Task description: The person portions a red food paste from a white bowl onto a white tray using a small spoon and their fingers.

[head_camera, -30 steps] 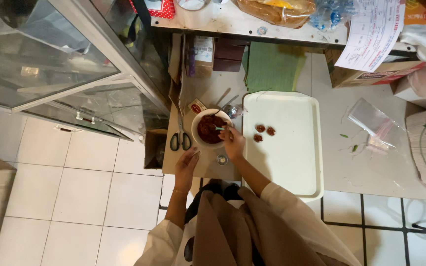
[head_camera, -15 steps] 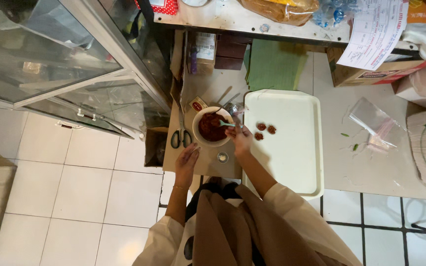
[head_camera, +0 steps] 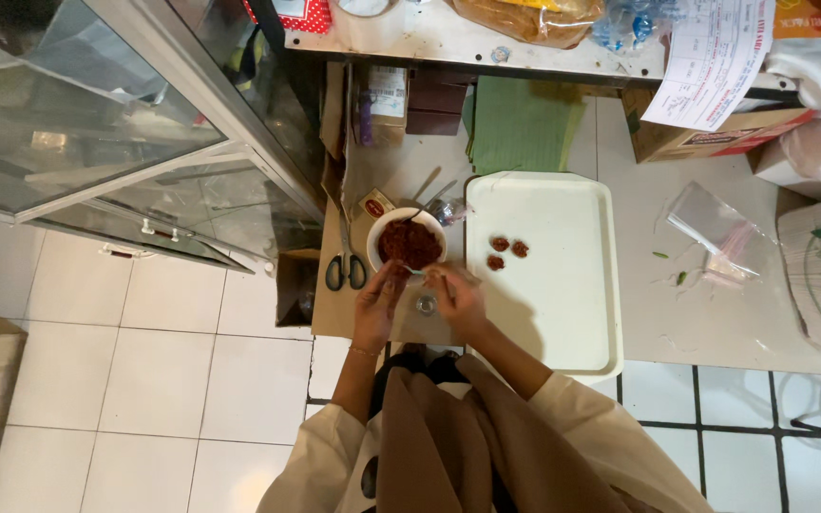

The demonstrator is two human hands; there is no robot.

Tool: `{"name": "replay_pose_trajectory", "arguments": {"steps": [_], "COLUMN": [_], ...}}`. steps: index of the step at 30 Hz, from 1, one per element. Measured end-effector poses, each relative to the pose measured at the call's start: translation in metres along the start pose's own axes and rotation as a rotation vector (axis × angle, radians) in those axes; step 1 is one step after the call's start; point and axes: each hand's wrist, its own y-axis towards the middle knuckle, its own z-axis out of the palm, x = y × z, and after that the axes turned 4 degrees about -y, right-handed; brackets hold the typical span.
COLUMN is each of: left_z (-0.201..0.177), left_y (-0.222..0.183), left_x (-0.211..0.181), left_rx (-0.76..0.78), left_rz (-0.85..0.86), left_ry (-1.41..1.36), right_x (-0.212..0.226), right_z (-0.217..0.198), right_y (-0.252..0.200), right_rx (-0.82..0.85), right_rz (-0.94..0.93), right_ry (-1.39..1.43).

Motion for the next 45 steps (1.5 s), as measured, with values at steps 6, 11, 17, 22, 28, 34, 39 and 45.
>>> {"name": "replay_pose_trajectory", "arguments": {"steps": [6, 11, 17, 22, 28, 34, 39, 45], "left_z": [-0.003, 0.0, 0.001, 0.002, 0.01, 0.009, 0.006, -0.005], "left_y": [0.006, 0.006, 0.007, 0.01, 0.007, 0.01, 0.009, 0.013], "left_x": [0.012, 0.01, 0.012, 0.01, 0.002, 0.009, 0.009, 0.012], "left_rx": [0.016, 0.021, 0.04, 0.029, 0.03, 0.055, 0.044, 0.053], "left_rz": [0.008, 0.024, 0.032, 0.019, 0.042, 0.045, 0.065, 0.084], "left_ry": [-0.068, -0.067, -0.066, -0.066, -0.082, -0.102, -0.089, -0.091], "right_x": [0.031, 0.023, 0.02, 0.029, 0.029, 0.033, 0.025, 0.031], "right_z": [-0.017, -0.021, -0.026, -0.03, -0.03, -0.026, -0.025, -0.025], "right_y": [0.015, 0.022, 0.023, 0.031, 0.031, 0.029, 0.026, 0.029], "right_rx": [0.125, 0.2, 0.163, 0.093, 0.026, 0.045, 0.068, 0.054], "right_rz": [-0.407, -0.531, -0.469, -0.286, -0.23, -0.217, -0.265, -0.263], "right_ry": [-0.1, -0.116, -0.061, 0.136, 0.076, 0.117, 0.082, 0.078]}}
